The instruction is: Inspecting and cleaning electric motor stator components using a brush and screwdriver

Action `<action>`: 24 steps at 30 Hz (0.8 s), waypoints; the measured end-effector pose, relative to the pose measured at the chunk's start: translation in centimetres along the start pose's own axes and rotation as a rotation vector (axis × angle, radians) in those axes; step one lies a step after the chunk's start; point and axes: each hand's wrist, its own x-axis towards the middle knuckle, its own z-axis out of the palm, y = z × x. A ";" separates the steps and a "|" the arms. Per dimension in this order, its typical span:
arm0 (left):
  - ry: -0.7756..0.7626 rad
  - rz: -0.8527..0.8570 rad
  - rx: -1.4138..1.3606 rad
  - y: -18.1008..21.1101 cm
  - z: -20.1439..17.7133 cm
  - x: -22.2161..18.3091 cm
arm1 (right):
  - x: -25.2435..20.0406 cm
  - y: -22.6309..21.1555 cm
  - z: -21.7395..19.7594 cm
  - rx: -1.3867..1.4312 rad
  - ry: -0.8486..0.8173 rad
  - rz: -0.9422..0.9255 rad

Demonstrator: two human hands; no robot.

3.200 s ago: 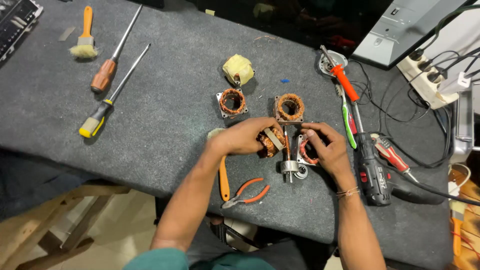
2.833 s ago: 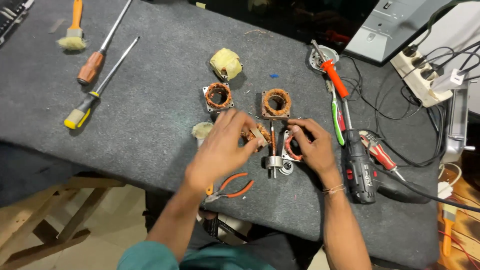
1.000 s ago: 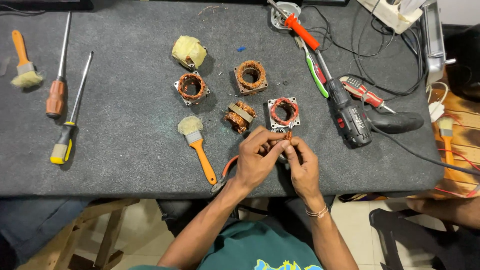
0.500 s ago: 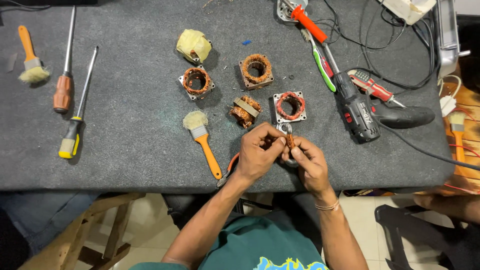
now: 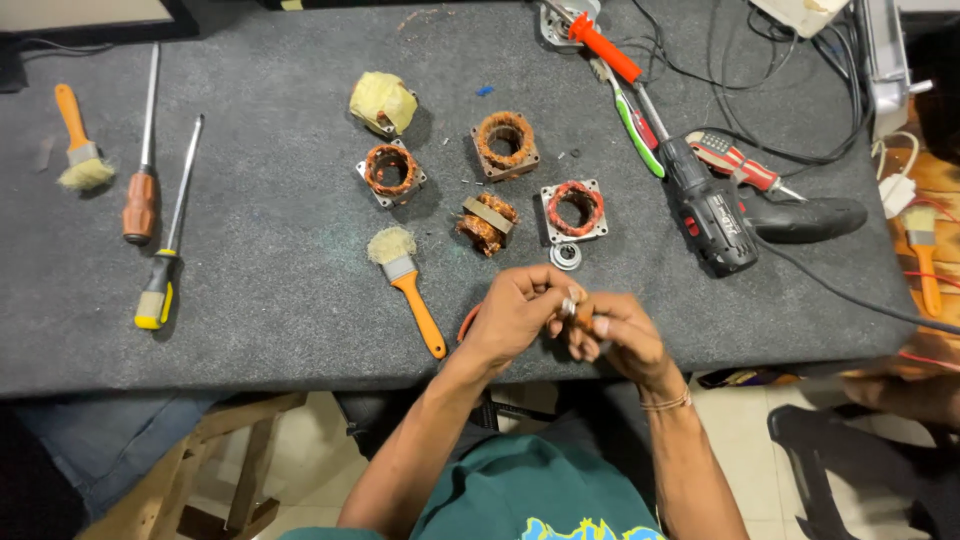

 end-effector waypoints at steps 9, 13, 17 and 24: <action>-0.433 0.094 0.332 6.0 -3.3 -1.9 | 1.1 -2.5 0.8 -0.307 -0.305 0.142; -0.253 0.283 0.818 11.5 -1.6 -4.0 | 1.2 -2.9 0.9 -0.366 -0.235 0.133; -0.445 0.304 1.120 12.6 -0.6 -5.4 | 1.4 -2.6 0.4 -0.466 -0.416 0.107; -0.192 0.813 1.600 10.1 3.2 -8.6 | 0.4 -3.5 0.5 -0.417 -0.145 0.261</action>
